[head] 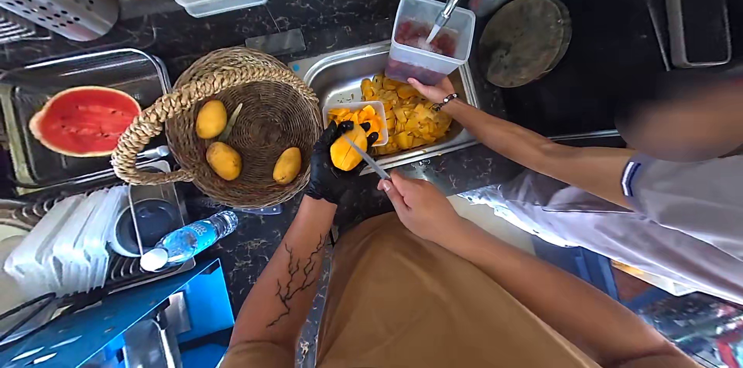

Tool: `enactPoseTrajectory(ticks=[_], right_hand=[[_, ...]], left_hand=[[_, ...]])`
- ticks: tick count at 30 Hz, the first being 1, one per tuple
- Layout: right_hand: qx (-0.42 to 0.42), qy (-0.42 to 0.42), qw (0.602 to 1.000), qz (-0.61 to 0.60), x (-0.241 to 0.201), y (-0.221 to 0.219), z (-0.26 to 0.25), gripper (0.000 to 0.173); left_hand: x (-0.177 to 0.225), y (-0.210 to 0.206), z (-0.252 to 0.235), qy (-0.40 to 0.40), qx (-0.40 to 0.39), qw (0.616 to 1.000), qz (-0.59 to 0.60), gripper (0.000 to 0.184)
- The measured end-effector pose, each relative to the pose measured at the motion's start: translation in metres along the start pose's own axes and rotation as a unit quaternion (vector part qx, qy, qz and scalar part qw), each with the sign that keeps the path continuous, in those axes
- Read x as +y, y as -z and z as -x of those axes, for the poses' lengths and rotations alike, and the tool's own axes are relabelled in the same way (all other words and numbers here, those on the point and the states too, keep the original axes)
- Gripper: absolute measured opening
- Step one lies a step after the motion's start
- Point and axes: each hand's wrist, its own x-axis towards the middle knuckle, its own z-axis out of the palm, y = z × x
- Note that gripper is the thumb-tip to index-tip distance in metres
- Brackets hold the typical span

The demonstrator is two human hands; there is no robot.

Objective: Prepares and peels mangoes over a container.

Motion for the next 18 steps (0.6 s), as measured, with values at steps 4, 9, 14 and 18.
enactPoseTrajectory(ticks=[4,9,14,18], right_hand=[[-0.016,-0.005,1.000,0.016,0.008,-0.009,-0.007,0.045],[0.009,-0.012,1.000,-0.010,0.018,-0.011,-0.010,0.043],[0.029,-0.021,0.999,-0.007,0.017,0.000,-0.015,0.037],[0.036,-0.016,0.998,-0.053,0.031,-0.002,-0.030,0.038]], left_hand=[[-0.012,0.013,-0.011,0.009,-0.063,0.997,-0.032,0.070],[-0.010,0.010,-0.008,0.022,-0.082,0.996,-0.039,0.077],[-0.008,0.011,-0.002,0.019,-0.082,0.996,-0.035,0.086],[-0.015,0.015,0.000,0.011,-0.102,0.993,-0.056,0.080]])
